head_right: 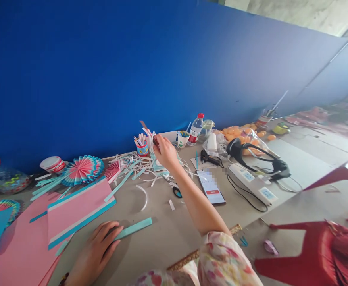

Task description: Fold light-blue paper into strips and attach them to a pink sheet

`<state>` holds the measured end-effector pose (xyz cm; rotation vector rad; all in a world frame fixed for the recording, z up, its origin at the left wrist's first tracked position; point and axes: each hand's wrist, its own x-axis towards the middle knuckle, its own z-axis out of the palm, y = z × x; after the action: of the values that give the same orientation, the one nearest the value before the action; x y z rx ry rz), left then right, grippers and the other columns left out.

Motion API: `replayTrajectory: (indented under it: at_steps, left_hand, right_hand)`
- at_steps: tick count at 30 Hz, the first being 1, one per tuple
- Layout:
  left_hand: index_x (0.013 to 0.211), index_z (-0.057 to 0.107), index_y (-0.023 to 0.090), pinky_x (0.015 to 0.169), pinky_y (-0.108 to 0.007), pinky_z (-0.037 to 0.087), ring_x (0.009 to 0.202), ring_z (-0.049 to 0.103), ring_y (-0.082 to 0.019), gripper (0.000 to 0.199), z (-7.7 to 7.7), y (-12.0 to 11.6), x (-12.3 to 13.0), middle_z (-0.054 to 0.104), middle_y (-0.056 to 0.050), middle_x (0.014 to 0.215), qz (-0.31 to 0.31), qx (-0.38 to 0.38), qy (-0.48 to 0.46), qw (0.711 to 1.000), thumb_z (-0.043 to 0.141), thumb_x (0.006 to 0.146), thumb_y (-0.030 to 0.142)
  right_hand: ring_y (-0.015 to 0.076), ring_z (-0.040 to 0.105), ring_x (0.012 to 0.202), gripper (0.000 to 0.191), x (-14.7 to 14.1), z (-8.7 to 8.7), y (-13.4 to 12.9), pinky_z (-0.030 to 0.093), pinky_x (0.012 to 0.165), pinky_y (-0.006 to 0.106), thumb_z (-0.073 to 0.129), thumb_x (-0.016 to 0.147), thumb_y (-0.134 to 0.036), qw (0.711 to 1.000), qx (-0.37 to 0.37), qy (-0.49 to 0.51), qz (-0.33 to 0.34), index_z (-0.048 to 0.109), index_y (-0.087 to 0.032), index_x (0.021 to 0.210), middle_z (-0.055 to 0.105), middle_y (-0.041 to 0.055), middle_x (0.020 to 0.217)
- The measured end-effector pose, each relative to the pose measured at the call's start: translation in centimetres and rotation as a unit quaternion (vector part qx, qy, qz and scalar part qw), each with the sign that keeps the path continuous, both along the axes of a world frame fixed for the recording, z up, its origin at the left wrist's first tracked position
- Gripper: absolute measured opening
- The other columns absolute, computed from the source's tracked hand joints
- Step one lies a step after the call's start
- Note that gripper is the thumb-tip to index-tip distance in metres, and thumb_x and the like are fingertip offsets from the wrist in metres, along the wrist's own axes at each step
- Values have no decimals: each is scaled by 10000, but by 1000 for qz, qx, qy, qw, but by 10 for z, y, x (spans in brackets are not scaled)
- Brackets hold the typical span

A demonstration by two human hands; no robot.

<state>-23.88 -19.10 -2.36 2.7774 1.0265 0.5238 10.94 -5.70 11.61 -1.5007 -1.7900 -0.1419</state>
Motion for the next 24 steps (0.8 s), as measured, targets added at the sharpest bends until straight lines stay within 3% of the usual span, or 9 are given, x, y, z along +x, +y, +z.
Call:
replayTrajectory:
  at_steps: [4, 7, 10, 13, 15, 18, 21, 24]
  left_hand:
    - [1256, 564, 262, 914, -341, 542, 1133, 585, -228, 311, 3, -1, 1, 594, -77, 1210, 4, -8, -10, 1000, 461, 963, 237]
    - [1241, 574, 267, 909, -338, 544, 1122, 589, -223, 307, 5, -1, 2, 592, -74, 1194, 8, -21, -13, 1000, 450, 964, 219]
    - [1243, 570, 269, 942, -361, 530, 1133, 576, -223, 304, 5, -2, 2, 578, -74, 1200, 11, -35, -17, 999, 440, 974, 217]
    - [1241, 571, 265, 965, -382, 516, 1154, 558, -231, 297, 5, -2, 2, 566, -81, 1213, 7, -45, -21, 999, 433, 982, 222]
    - [1246, 570, 265, 970, -384, 515, 1163, 552, -231, 299, 5, -3, 2, 562, -81, 1219, 5, -51, -22, 998, 431, 984, 223]
    - [1244, 576, 264, 975, -385, 516, 1163, 554, -228, 299, 7, -3, 2, 560, -79, 1224, 4, -52, -24, 998, 433, 984, 223]
    - [1237, 586, 265, 975, -383, 518, 1159, 560, -226, 301, 7, -4, 2, 560, -81, 1225, 2, -45, -29, 999, 434, 983, 216]
    - [1237, 591, 267, 967, -379, 523, 1153, 565, -224, 305, 6, -3, 2, 563, -81, 1218, 0, -40, -30, 999, 435, 981, 212]
  right_hand:
    - [220, 582, 881, 286, 4, 28, 18, 388, 702, 280, 453, 872, -167, 988, -62, -139, 27, 573, -201, 1130, 687, 74, 985]
    - [221, 586, 879, 324, 15, 58, 32, 346, 655, 268, 483, 829, -129, 966, -113, -232, -4, 602, -202, 1121, 697, 70, 953]
    - [185, 584, 765, 291, 28, 87, 46, 317, 604, 251, 535, 832, -205, 959, -142, -244, 17, 590, -217, 1118, 692, 42, 942]
    - [180, 566, 744, 265, 35, 107, 57, 314, 595, 259, 590, 783, -196, 959, -104, -263, 13, 598, -211, 1047, 674, 50, 997]
    - [178, 557, 734, 232, 36, 111, 64, 333, 598, 264, 612, 782, -220, 975, -68, -211, 5, 591, -205, 1012, 666, 45, 951]
    - [169, 559, 729, 167, 37, 108, 76, 384, 627, 270, 590, 840, -289, 998, -3, -52, -18, 568, -204, 983, 653, 27, 865]
    - [150, 580, 741, 153, 39, 101, 83, 417, 656, 263, 473, 932, -313, 997, 26, 74, -24, 559, -201, 991, 660, 26, 877]
    - [157, 592, 726, 159, 42, 98, 79, 413, 634, 262, 502, 925, -310, 998, -61, 8, -26, 603, -190, 952, 673, 32, 852]
